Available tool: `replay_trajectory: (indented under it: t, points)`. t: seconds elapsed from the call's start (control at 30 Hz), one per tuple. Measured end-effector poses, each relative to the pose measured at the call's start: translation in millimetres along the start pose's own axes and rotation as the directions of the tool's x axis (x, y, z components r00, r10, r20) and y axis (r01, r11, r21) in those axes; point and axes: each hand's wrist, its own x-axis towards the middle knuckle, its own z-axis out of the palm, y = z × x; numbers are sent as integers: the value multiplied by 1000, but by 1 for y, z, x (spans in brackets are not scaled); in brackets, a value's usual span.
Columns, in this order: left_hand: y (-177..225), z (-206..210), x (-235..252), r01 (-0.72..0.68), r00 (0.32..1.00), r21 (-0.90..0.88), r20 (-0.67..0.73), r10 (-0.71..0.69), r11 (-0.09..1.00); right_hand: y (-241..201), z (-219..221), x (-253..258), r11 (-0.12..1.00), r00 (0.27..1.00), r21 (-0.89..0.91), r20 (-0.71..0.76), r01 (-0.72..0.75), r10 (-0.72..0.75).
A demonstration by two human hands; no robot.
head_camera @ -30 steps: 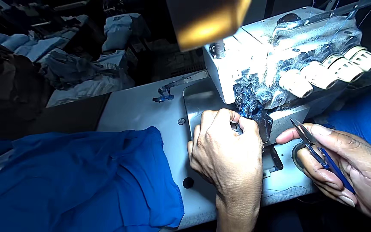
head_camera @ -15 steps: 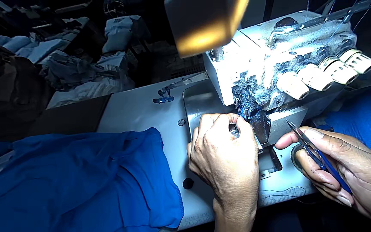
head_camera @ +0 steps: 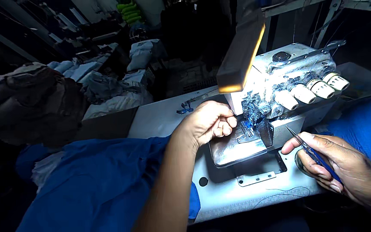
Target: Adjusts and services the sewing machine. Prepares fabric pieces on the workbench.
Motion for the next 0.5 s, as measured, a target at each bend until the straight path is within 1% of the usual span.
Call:
replay_trajectory:
  t: [0.03,0.1,0.17,0.2,0.27,0.33,0.43,0.5]
  points:
    - [5,-2,5,52,997,13,64,-53,999,0,0,0,1000,1000,-13,-5,-3,3]
    - [7,-2,6,104,979,31,172,-108,994,-1,0,1,1000,1000,-24,-5,-19,19]
    - [4,-6,6,118,950,-26,293,-105,993,0,1,1,999,1000,-16,-1,-28,28]
    - [2,-7,6,121,940,-71,329,-91,990,-1,2,0,999,999,-9,2,-36,36]
    - [-1,-7,6,127,933,-127,352,-74,984,-1,3,1,999,999,16,8,-52,52]
    - [1,-7,8,154,927,-129,363,-98,980,-3,4,1,997,997,18,11,-74,74]
    - [8,-6,11,214,925,-11,324,-199,977,-3,6,1,996,996,0,-12,-92,92]
    - [13,-4,11,217,930,72,288,-229,973,-1,6,1,997,997,5,-12,-80,80]
